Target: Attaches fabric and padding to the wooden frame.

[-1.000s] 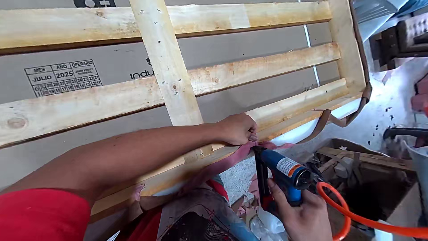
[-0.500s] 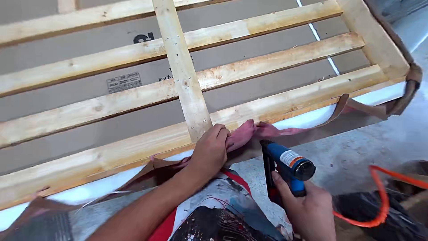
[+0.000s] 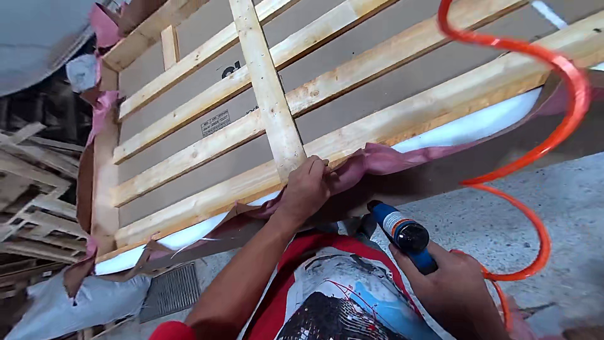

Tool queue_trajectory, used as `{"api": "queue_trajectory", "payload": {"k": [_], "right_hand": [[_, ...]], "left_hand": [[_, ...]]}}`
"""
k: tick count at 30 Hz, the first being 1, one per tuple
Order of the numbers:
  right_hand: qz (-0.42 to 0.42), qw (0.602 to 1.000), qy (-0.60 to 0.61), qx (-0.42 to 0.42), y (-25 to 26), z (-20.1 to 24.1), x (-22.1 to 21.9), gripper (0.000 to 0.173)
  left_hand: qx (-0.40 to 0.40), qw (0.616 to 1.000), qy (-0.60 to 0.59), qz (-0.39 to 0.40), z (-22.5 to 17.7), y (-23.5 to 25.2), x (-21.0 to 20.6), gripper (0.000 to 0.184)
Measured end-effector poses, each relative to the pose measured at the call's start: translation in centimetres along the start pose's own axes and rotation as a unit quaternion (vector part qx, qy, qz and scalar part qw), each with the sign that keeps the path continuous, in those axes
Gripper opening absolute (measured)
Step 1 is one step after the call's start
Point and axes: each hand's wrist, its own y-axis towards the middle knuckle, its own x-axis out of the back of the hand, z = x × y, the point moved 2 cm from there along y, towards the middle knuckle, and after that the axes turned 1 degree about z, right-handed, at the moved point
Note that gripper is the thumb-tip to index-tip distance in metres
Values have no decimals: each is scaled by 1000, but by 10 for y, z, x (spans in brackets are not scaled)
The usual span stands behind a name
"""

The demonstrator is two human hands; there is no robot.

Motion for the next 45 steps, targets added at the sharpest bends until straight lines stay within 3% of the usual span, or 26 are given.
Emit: {"api": "queue_trajectory", "payload": {"k": [2,4,8,11,15,22,26,41,45], "right_hand": [[-7,1000,4,-11,3,9,-1,42],[-28,999,17,-12,12,23,0,41],[-75,997,26,12,32,56,0,37],[-71,997,2,1,46,78,-4,34],[-69,994,-72,-45,56,103,-9,34],[-75,984,-119,-110,61,128,-9,37],[-59,984,-117,-123,62,138,-12,30],[-8,990,-82,-113,39,192,-53,20],[-31,991,-86,-96,35,190,-55,22]], "left_hand": [[19,999,-16,-35,1,7,3,3],[73,997,-21,-11,2,20,9,2],[177,964,-76,186,11,37,18,12],[209,922,-161,284,32,50,19,17],[162,869,-253,395,70,73,6,17],[47,811,-278,513,82,107,-19,20],[31,797,-276,536,85,117,-28,31],[-8,802,-244,545,89,120,-38,36],[-8,816,-281,505,91,113,-32,36]]}}
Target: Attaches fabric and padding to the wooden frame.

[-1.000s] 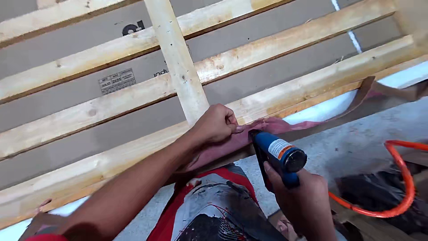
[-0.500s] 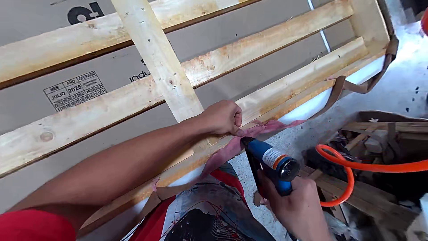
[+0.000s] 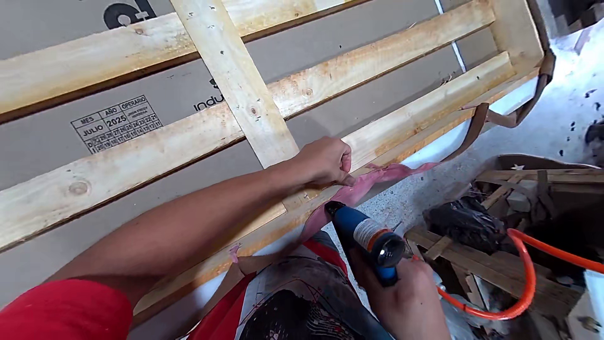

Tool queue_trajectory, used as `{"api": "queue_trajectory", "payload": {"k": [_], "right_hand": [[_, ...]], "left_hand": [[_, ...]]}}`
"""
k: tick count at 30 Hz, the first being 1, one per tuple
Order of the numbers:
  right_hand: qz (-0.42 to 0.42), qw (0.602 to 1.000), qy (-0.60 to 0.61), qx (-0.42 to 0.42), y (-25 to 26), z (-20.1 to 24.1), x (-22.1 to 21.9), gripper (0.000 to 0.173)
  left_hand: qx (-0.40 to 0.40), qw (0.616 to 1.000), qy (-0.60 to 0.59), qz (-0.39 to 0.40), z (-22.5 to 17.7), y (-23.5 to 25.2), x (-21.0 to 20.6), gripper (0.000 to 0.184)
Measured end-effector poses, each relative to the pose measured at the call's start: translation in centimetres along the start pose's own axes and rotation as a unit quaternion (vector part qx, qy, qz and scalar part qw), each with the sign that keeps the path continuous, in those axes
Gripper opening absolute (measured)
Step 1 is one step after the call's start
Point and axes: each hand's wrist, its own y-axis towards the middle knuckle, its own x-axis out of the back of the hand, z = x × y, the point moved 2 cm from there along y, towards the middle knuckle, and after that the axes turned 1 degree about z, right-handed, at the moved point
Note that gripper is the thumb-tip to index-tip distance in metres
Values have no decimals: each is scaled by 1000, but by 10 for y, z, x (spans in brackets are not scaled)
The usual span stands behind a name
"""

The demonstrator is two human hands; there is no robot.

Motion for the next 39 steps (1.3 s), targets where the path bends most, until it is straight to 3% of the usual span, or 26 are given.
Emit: {"api": "queue_trajectory", "payload": {"k": [3,6,9,11,14,16,18,20,22,25,28,31,34,36,37,39], "right_hand": [[-53,997,-41,31,6,-4,24,29],[-112,972,-165,121,40,-3,48,46],[-10,955,-205,212,108,-8,46,66],[79,936,-201,278,162,-14,29,67],[76,910,-178,366,204,-19,-5,57],[68,890,-129,431,192,-2,-12,49],[150,831,-62,532,163,17,-24,48],[262,750,40,605,146,20,-54,32],[292,717,95,626,143,18,-74,20],[255,731,145,615,138,12,-81,8],[134,779,150,594,120,3,-94,5],[30,842,153,517,113,9,-108,6],[148,885,132,422,122,22,-98,8],[125,901,105,402,139,22,-75,11],[70,918,57,386,151,18,-57,19],[23,943,-73,323,181,0,-21,58]], "left_hand": [[-57,991,-22,-115,-3,-58,8,30],[8,977,55,-205,-7,-173,-13,35],[68,945,144,-285,0,-245,-78,46],[70,911,182,-364,8,-256,-115,39],[48,859,223,-459,12,-251,-139,23],[51,832,245,-496,10,-242,-142,20],[74,818,252,-511,4,-230,-149,22],[68,809,251,-528,-5,-216,-155,19],[53,800,262,-537,-6,-205,-155,16],[50,773,270,-572,-4,-196,-158,11],[39,715,242,-655,4,-186,-163,7],[107,687,187,-694,5,-176,-148,5],[239,747,94,-613,-11,-181,-133,8],[275,784,70,-552,-19,-186,-120,12],[290,799,56,-525,-19,-187,-113,13],[304,820,31,-484,-15,-190,-105,14]]}}
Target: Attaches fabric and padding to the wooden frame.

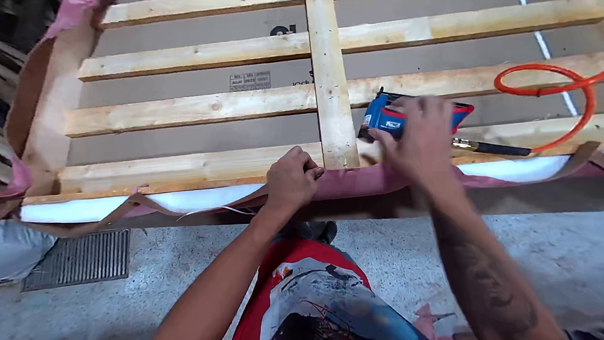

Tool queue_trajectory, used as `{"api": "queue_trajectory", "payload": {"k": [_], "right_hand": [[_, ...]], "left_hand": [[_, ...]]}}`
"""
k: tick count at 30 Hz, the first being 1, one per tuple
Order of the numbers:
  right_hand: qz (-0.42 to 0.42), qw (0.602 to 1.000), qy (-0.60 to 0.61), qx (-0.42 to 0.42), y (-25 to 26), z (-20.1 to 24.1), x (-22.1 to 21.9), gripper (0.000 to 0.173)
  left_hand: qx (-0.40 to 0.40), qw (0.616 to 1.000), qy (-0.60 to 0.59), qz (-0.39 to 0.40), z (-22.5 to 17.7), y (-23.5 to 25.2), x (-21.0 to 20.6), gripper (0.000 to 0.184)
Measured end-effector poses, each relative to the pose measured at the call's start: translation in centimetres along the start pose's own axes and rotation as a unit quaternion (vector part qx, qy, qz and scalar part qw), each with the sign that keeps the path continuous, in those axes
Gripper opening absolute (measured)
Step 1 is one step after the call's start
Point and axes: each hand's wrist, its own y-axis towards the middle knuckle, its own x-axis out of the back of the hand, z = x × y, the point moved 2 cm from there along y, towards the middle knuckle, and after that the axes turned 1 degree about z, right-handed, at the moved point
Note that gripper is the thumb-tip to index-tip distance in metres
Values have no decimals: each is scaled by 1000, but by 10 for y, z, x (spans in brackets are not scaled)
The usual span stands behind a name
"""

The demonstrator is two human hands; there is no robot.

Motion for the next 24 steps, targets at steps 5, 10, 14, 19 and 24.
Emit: {"api": "queue_trajectory", "payload": {"k": [5,10,14,19,24], "right_hand": [[144,973,-180,-23,19,-53,7,68],[56,989,-62,-123,-59,32,71,47],[17,938,220,-267,-159,107,59,26],[-84,908,233,-337,-169,155,1,28],[-90,933,98,-334,-156,154,-14,24]], "left_hand": [[-17,996,-29,78,10,9,6,18],[-66,986,-30,148,25,24,9,16],[-48,955,-51,290,30,52,16,18],[-75,937,-94,329,38,60,11,17],[-112,945,-97,293,41,56,6,12]]}}
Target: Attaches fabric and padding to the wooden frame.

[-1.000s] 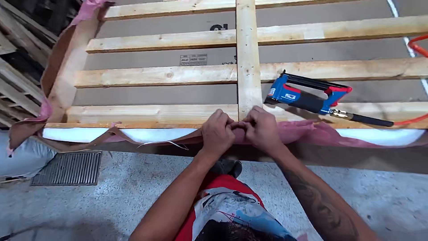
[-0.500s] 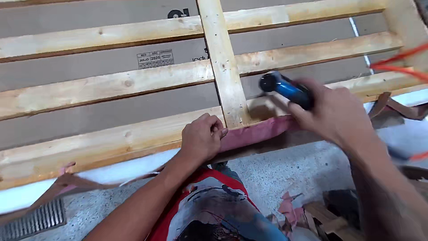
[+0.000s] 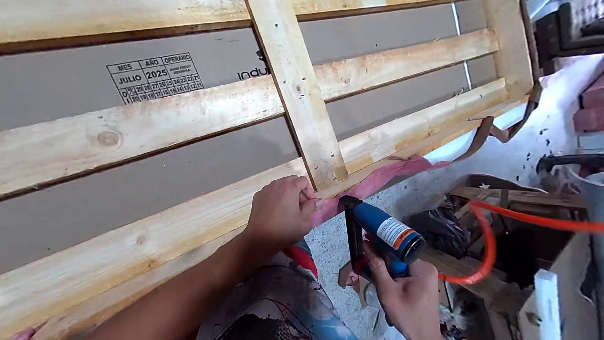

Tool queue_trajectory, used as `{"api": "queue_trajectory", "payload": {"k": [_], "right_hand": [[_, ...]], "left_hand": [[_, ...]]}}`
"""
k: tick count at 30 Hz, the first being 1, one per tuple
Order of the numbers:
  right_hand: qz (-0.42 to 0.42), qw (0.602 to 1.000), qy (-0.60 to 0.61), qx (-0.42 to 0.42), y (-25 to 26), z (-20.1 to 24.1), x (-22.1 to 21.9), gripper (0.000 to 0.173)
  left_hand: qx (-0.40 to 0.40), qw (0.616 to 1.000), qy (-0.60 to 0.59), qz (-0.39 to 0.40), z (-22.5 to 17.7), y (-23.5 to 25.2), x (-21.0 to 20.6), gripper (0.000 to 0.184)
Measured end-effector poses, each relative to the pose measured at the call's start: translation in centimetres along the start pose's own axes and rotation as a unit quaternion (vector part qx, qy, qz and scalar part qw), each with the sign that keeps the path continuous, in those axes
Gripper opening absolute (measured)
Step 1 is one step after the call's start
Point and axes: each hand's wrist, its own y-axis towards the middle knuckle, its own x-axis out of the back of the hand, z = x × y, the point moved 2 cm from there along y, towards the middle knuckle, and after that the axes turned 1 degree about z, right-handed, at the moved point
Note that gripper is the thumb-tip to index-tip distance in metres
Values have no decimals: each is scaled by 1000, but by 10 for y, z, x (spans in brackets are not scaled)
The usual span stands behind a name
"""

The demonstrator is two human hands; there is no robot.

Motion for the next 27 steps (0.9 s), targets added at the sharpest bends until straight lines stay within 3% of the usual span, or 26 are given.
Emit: {"api": "queue_trajectory", "payload": {"k": [5,14,20,24,27], "right_hand": [[-6,999,-36,-10,0,11,-2,25],[7,999,-46,-6,-9,24,-10,26],[26,999,-21,-4,-20,38,-18,23],[23,999,19,-22,-35,35,-4,29],[77,997,28,-9,-45,26,8,33]], "left_hand": [[-24,999,35,-29,-3,-5,-4,18],[-76,990,88,-84,-5,-7,-10,13],[-134,973,143,-124,-3,-17,-11,26],[-169,965,157,-125,15,-52,10,52],[-236,942,180,-157,28,-76,4,34]]}}
